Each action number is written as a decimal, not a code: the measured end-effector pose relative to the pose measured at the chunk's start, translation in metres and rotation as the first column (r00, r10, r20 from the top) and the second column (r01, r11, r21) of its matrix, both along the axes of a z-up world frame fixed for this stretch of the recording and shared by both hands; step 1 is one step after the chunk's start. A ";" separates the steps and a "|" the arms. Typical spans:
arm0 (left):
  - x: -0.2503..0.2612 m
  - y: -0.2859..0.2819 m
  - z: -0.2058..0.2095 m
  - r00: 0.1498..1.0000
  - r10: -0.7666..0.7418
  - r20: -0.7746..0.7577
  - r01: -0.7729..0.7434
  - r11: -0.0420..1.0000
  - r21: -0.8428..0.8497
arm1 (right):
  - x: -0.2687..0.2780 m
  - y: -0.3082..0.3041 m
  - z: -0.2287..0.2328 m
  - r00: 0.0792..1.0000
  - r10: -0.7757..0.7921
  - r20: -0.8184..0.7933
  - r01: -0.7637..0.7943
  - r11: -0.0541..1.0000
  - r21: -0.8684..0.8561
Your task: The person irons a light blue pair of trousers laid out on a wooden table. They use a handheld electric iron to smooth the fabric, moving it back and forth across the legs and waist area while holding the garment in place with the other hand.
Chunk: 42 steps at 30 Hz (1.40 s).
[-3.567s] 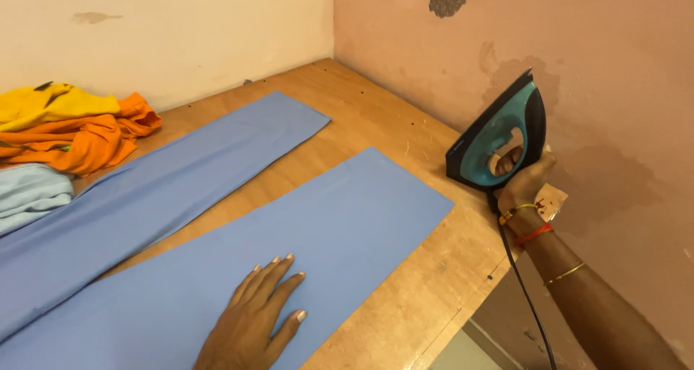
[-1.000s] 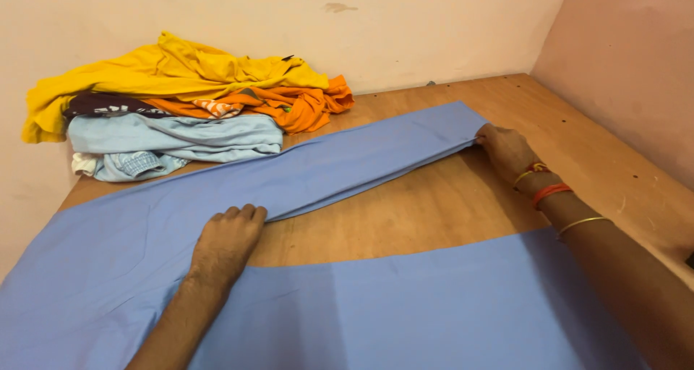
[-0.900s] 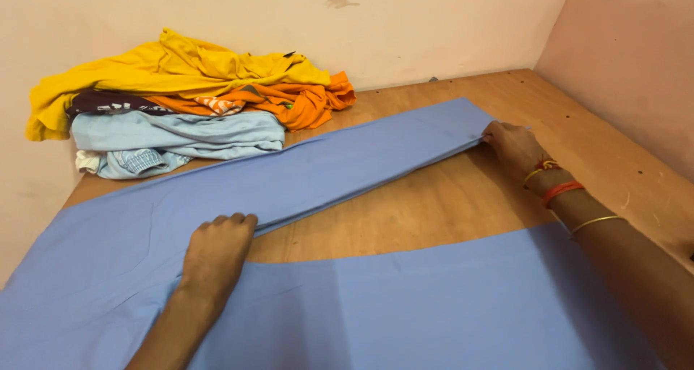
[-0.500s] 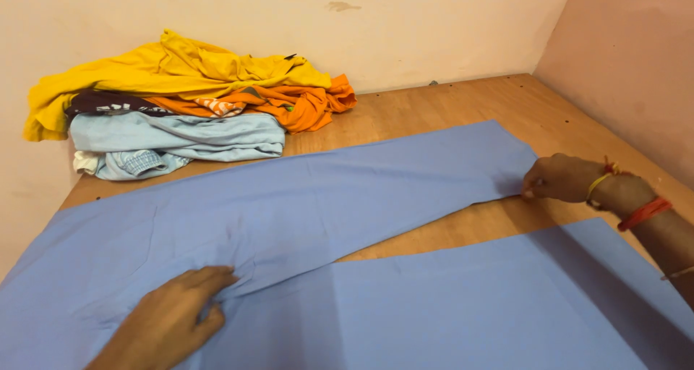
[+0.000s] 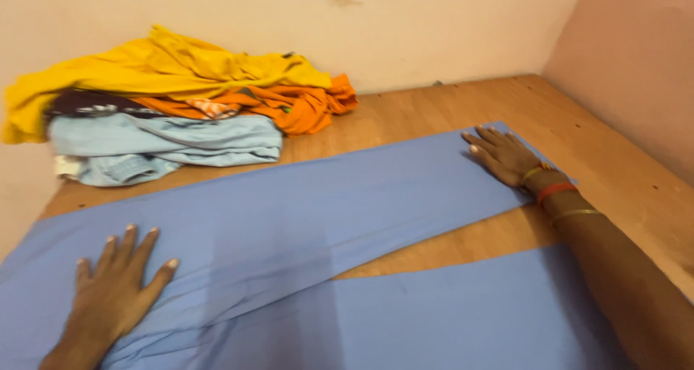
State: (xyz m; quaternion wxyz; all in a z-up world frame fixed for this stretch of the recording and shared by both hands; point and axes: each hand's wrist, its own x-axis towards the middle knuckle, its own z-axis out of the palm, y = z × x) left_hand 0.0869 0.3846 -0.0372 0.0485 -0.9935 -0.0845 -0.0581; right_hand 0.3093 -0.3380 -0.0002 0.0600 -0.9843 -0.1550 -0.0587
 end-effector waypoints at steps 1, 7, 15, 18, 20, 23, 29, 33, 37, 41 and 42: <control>-0.002 0.004 -0.003 1.000 -0.001 0.009 0.001 1.000 -0.022 | 0.000 -0.003 0.000 1.000 0.011 0.003 -0.011 1.000 -0.013; 0.009 0.007 -0.011 0.999 0.018 -0.026 -0.016 0.996 0.082 | -0.021 0.011 0.013 0.983 -0.036 0.183 0.059 0.991 -0.124; 0.033 0.014 -0.006 0.992 0.099 -0.078 -0.099 0.995 0.006 | -0.177 0.051 0.051 0.838 0.112 0.533 -0.233 0.959 0.164; 0.049 -0.005 0.003 0.972 0.166 -0.168 -0.154 0.984 0.084 | -0.285 0.027 0.071 0.717 -0.082 0.692 -0.088 0.974 0.206; 0.059 -0.025 0.009 0.982 0.134 -0.136 -0.119 0.987 0.108 | -0.337 0.012 0.079 0.501 -0.220 0.837 0.069 0.974 0.215; 0.068 -0.062 0.010 0.996 -0.079 0.048 0.077 0.996 0.036 | -0.386 -0.025 0.071 0.365 -0.460 0.810 0.080 0.882 0.465; 0.093 -0.148 0.006 0.919 -0.347 0.189 0.391 0.866 -0.312 | -0.392 -0.125 0.029 0.587 -0.790 0.179 0.109 0.296 0.949; 0.080 -0.169 0.007 0.939 -0.306 0.160 0.332 0.926 -0.180 | -0.377 -0.161 0.026 0.683 -0.622 0.383 -0.044 0.488 0.871; 0.071 -0.177 0.015 0.950 -0.287 0.124 0.303 0.944 -0.134 | -0.356 -0.139 0.061 0.688 -0.647 0.330 0.213 0.614 0.760; 0.066 -0.181 0.024 0.957 -0.273 0.098 0.286 0.943 -0.172 | -0.316 -0.057 0.120 0.740 -0.534 0.409 0.339 0.821 0.458; 0.065 -0.181 0.025 0.958 -0.272 0.090 0.284 0.944 -0.169 | -0.303 -0.031 0.131 0.772 -0.495 0.400 0.363 0.859 0.362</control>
